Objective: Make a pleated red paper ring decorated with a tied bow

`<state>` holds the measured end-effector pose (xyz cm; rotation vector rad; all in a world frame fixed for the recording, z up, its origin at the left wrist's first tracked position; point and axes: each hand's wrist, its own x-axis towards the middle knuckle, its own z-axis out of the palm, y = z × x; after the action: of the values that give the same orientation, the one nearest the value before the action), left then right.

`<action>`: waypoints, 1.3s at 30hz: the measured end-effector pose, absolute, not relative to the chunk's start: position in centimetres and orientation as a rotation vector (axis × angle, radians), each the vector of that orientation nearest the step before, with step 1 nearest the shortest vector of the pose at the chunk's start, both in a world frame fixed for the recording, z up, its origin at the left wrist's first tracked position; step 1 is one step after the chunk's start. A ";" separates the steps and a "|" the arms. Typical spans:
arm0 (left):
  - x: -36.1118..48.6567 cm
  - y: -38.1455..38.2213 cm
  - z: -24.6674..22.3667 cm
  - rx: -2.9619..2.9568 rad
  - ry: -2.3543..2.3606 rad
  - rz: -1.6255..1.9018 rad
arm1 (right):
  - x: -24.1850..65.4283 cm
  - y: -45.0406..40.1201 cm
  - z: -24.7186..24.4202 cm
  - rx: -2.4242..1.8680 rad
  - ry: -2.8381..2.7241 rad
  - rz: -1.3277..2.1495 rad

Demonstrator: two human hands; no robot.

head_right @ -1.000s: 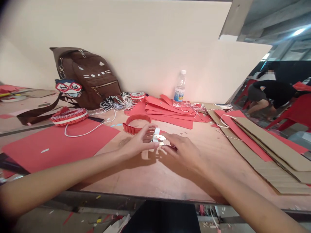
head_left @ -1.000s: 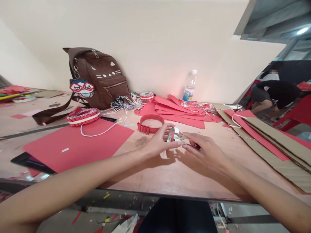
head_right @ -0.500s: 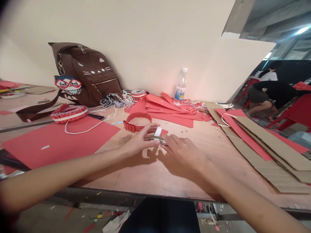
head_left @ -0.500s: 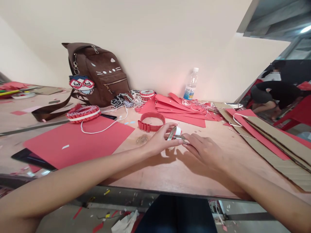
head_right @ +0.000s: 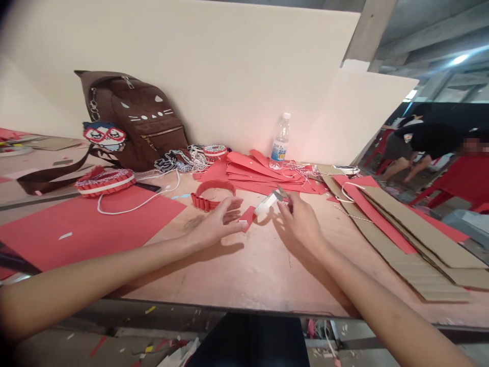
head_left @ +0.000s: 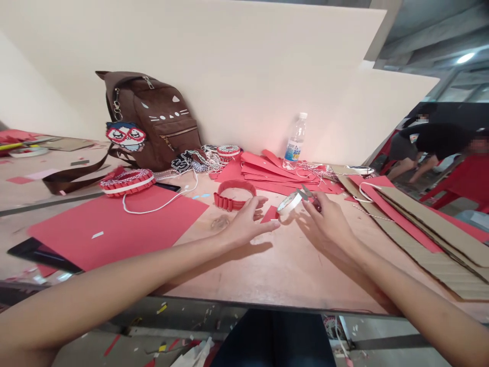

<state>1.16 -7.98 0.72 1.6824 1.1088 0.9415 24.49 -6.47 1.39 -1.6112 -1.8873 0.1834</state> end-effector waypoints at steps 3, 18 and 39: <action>0.6 -7.8 0.8 2.057 1.047 0.820 | 26.6 -4.9 1.5 -1.878 -1.884 -0.002; 0.6 -8.4 0.7 2.087 0.845 0.870 | 25.3 -6.0 2.0 -1.137 -1.748 0.807; -0.8 -8.3 2.7 3.435 0.168 1.537 | 20.2 -9.8 -0.5 -0.896 -1.633 1.760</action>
<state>-0.78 -8.29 2.74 3.4353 0.1679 1.5371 20.18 -9.83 -0.47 -0.8957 -1.6326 1.7598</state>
